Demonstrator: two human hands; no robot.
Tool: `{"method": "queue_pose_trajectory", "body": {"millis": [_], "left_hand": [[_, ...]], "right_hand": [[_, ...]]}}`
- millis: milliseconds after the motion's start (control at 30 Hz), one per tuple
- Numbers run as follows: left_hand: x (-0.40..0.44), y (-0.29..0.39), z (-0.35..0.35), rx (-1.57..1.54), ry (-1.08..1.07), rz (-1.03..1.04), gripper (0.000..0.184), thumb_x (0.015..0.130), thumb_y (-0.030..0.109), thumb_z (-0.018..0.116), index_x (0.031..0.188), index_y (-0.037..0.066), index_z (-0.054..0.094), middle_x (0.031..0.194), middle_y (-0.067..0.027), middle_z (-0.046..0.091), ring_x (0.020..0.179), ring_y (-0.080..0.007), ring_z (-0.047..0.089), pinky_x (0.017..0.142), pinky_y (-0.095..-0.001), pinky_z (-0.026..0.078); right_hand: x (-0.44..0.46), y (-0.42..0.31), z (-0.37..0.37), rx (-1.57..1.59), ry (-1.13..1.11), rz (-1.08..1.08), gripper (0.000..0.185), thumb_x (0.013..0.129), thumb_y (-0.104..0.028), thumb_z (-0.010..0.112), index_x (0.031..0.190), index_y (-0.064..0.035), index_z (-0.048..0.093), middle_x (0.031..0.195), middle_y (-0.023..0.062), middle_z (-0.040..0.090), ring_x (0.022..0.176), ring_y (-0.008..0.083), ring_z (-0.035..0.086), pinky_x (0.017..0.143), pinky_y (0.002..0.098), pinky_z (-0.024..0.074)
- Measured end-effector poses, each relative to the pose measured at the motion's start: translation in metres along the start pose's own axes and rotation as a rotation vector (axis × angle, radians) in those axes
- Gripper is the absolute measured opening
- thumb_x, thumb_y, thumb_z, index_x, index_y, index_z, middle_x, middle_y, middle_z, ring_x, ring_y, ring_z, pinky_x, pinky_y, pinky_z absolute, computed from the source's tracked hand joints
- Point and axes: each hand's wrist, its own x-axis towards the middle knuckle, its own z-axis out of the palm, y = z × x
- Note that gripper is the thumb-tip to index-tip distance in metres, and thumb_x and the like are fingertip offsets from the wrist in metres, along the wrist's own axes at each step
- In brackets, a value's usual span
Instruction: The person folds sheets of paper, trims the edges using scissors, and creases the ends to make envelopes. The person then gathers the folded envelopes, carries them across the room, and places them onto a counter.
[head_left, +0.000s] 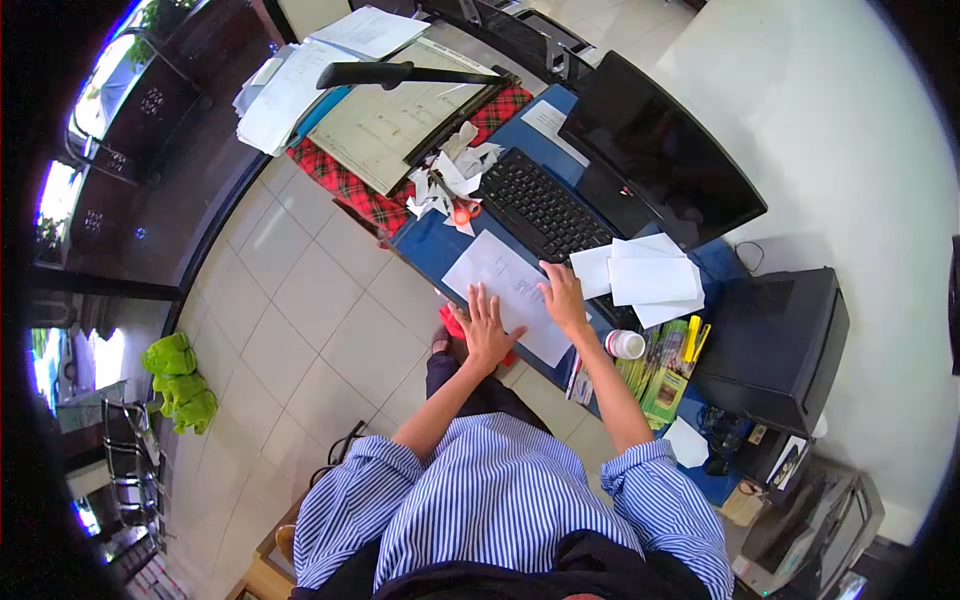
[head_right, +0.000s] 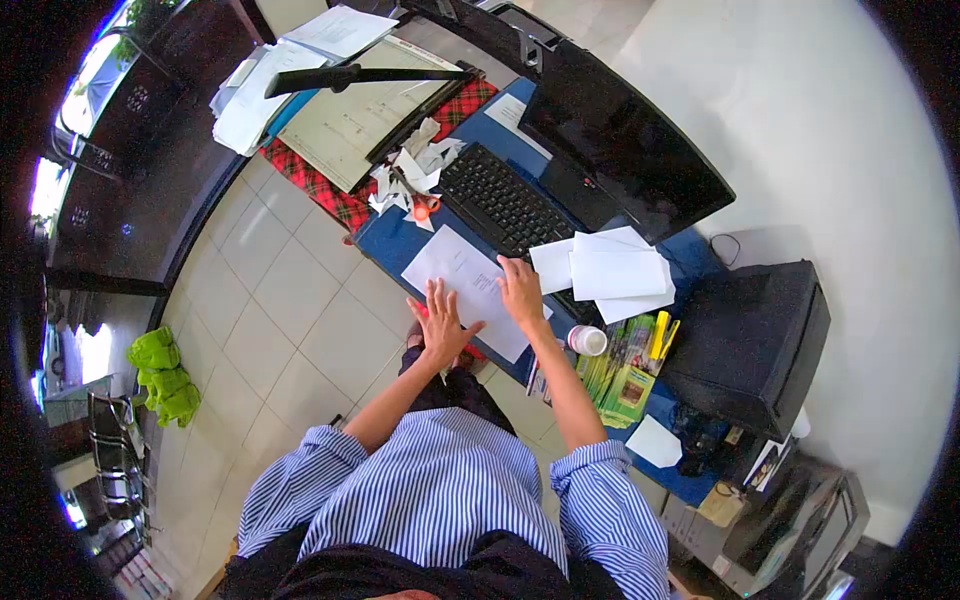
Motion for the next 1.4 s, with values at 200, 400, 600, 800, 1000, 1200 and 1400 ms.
{"method": "queue_pose_trajectory", "body": {"millis": [200, 400, 600, 800, 1000, 1200, 1400], "left_hand": [[0.003, 0.006, -0.012, 0.073, -0.102, -0.054, 0.090, 0.071, 0.061, 0.062, 0.134, 0.005, 0.029, 0.147, -0.0211, 0.017, 0.138, -0.0394, 0.009, 0.099, -0.0720, 0.000], [0.005, 0.008, -0.016, 0.086, -0.122, -0.061, 0.086, 0.072, 0.060, 0.061, 0.132, 0.005, 0.035, 0.147, -0.0213, 0.017, 0.138, -0.0390, 0.009, 0.099, -0.0719, 0.000], [0.008, 0.008, -0.025, 0.095, -0.111, -0.034, 0.078, 0.074, 0.053, 0.063, 0.130, 0.006, 0.038, 0.144, -0.0198, 0.023, 0.136, -0.0376, 0.015, 0.102, -0.0683, 0.005], [0.041, -0.008, -0.049, 0.071, -0.304, -0.076, 0.063, 0.074, 0.035, 0.067, 0.126, 0.010, 0.042, 0.135, -0.0149, 0.035, 0.126, -0.0342, 0.032, 0.104, -0.0562, 0.019], [0.144, -0.038, -0.064, 0.106, 0.056, 0.449, 0.045, 0.070, 0.016, 0.067, 0.113, 0.014, 0.054, 0.120, -0.0066, 0.049, 0.110, -0.0265, 0.045, 0.099, -0.0454, 0.030], [0.199, -0.079, -0.044, 0.013, -0.474, 0.644, 0.030, 0.070, 0.014, 0.066, 0.100, 0.013, 0.064, 0.102, -0.0008, 0.061, 0.097, -0.0220, 0.055, 0.089, -0.0399, 0.040], [0.214, -0.095, -0.043, -0.167, -0.471, 0.798, 0.021, 0.071, 0.013, 0.064, 0.091, 0.013, 0.069, 0.091, 0.0019, 0.067, 0.080, -0.0201, 0.061, 0.074, -0.0327, 0.047]], "right_hand": [[0.014, -0.005, 0.021, 0.096, 0.032, 0.088, 0.062, 0.068, -0.008, 0.070, 0.124, -0.0093, 0.044, 0.102, 0.0130, 0.054, 0.088, 0.0300, 0.054, 0.076, 0.0409, 0.0446], [0.032, -0.010, 0.009, 0.222, -0.153, 0.240, 0.062, 0.066, -0.002, 0.068, 0.123, -0.0103, 0.044, 0.091, 0.0113, 0.057, 0.082, 0.0280, 0.055, 0.073, 0.0388, 0.0455], [0.037, -0.013, -0.003, 0.356, -0.140, 0.221, 0.065, 0.066, 0.001, 0.066, 0.125, -0.0130, 0.044, 0.085, 0.0098, 0.058, 0.077, 0.0271, 0.057, 0.071, 0.0380, 0.0464], [0.030, -0.019, -0.005, 0.457, -0.108, 0.266, 0.065, 0.067, 0.004, 0.064, 0.128, -0.0121, 0.046, 0.086, 0.0071, 0.058, 0.075, 0.0230, 0.056, 0.071, 0.0335, 0.0465], [0.024, -0.023, -0.011, 0.399, -0.070, 0.232, 0.064, 0.071, 0.005, 0.062, 0.130, -0.0132, 0.046, 0.093, 0.0069, 0.060, 0.079, 0.0235, 0.057, 0.074, 0.0328, 0.0469], [0.021, -0.017, -0.026, 0.339, -0.067, 0.173, 0.061, 0.075, 0.003, 0.059, 0.131, -0.0144, 0.046, 0.099, 0.0082, 0.061, 0.084, 0.0235, 0.058, 0.074, 0.0327, 0.0469], [-0.028, -0.015, -0.059, 0.313, -0.032, 0.325, 0.058, 0.075, 0.003, 0.057, 0.130, -0.0133, 0.048, 0.101, 0.0085, 0.061, 0.086, 0.0238, 0.058, 0.078, 0.0330, 0.0461]]}}
